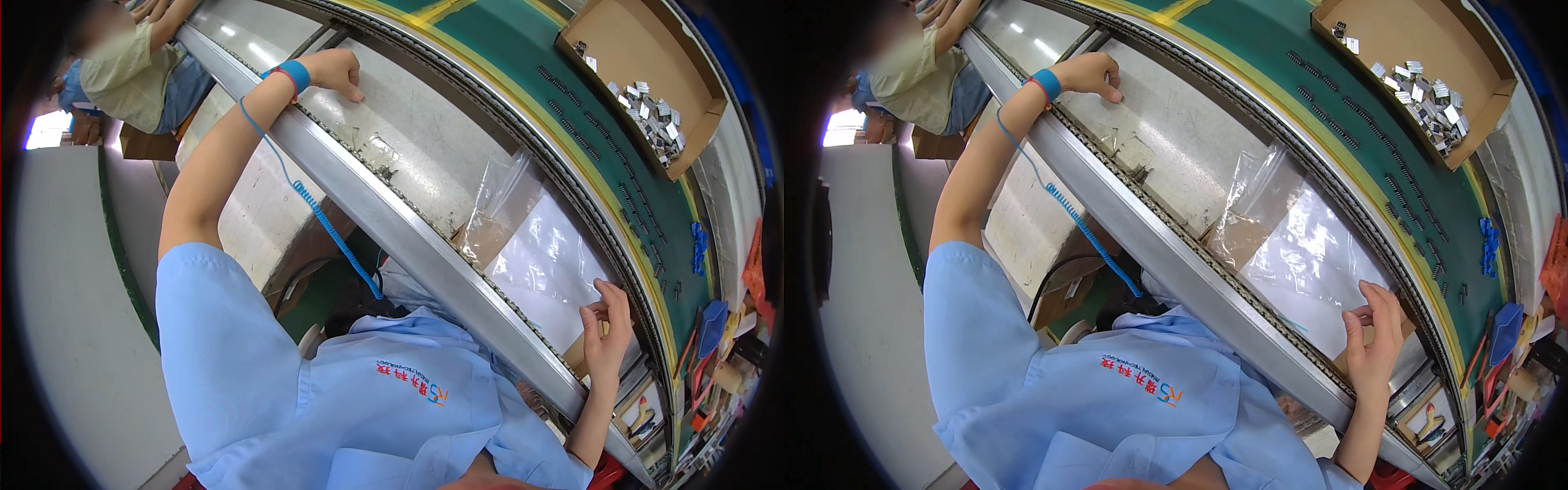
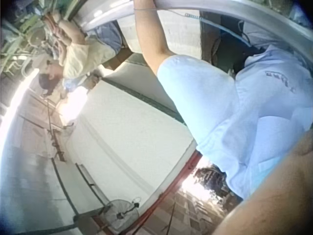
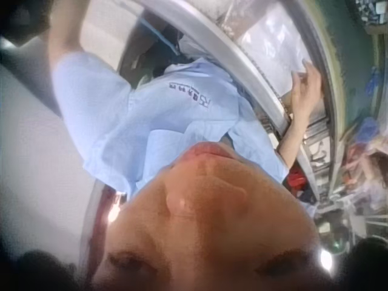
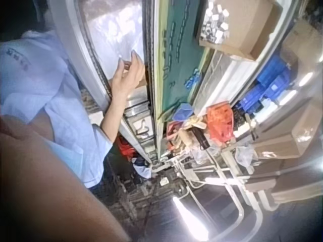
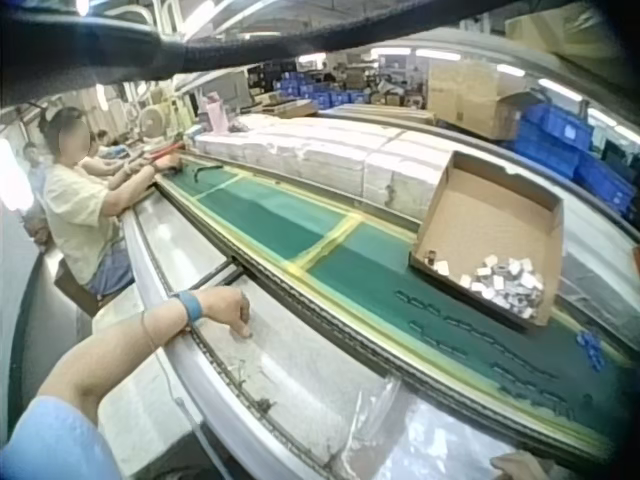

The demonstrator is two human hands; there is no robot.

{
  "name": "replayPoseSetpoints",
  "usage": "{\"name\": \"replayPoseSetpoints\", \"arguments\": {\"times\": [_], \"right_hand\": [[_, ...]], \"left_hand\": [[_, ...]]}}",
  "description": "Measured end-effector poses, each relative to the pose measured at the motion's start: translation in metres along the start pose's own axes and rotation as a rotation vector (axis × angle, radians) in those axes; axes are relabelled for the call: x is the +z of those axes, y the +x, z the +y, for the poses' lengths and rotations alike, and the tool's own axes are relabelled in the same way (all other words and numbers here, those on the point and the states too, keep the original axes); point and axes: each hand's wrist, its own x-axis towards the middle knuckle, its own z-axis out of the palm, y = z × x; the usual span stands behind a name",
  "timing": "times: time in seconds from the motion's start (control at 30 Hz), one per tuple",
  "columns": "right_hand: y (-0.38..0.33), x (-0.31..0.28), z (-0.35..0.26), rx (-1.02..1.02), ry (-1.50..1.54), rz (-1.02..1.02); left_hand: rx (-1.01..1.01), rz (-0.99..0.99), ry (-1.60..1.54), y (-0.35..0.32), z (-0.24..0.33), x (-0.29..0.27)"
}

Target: The person is assembling components onto a printed circuit board on a factory assembly line.

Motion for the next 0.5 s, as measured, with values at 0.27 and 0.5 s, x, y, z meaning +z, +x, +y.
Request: {"name": "replayPoseSetpoints", "arguments": {"times": [0.27,0.5], "right_hand": [[0.004,-0.005,0.019,0.049,0.168,0.056],[0.006,-0.003,0.022,0.143,0.266,0.08]], "left_hand": [[0.004,-0.058,0.029,0.0,0.013,0.004],[0.035,0.028,0.089,-0.004,0.024,0.003]]}}
